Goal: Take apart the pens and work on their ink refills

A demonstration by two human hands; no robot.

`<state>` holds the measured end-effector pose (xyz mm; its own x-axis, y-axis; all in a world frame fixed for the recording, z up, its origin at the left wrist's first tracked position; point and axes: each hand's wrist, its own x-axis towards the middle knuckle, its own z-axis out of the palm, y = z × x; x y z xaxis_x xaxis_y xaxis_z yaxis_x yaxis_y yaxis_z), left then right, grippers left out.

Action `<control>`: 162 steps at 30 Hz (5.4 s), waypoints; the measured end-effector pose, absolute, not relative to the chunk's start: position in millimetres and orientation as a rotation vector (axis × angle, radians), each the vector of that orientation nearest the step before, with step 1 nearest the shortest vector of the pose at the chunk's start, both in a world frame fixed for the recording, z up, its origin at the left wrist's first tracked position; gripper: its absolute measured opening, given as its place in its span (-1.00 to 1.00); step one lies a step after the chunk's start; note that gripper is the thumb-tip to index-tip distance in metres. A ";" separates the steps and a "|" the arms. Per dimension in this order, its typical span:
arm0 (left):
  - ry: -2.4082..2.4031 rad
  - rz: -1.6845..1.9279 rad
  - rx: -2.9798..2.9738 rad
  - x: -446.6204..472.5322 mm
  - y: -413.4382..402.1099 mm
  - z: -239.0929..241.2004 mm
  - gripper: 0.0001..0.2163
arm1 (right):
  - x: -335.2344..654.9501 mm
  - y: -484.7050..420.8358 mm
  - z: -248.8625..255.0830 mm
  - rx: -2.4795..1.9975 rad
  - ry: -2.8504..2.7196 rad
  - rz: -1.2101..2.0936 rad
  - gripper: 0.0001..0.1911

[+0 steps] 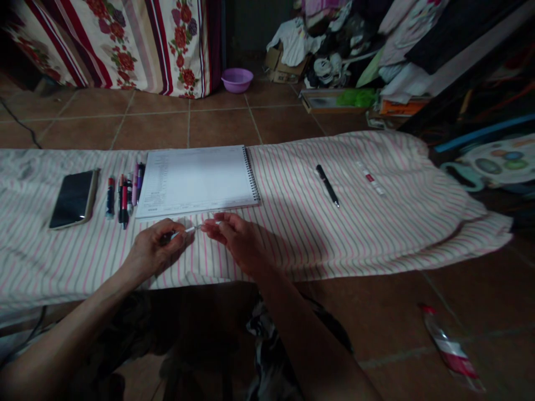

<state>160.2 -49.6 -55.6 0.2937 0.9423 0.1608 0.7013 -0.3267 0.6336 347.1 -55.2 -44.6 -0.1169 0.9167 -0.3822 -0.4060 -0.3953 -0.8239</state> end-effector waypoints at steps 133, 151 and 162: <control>1.483 0.684 2.157 159.3 -52.1 -58.4 -0.88 | 338.9 -51.4 -60.4 -1.260 -0.717 1.560 -0.79; 1.456 0.698 2.150 162.8 -52.1 -58.3 -0.88 | 336.8 -51.6 -72.0 -1.258 -0.906 1.485 -0.82; 1.286 0.754 2.153 164.6 -49.5 -58.3 -0.85 | 333.4 -54.1 -62.9 -1.309 -1.031 1.415 -0.84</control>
<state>164.6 -49.5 -58.3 0.3954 0.8972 0.1967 0.6097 -0.4165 0.6744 333.4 -54.1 -62.9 -0.0111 0.9741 -0.2260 -0.0835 -0.2261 -0.9705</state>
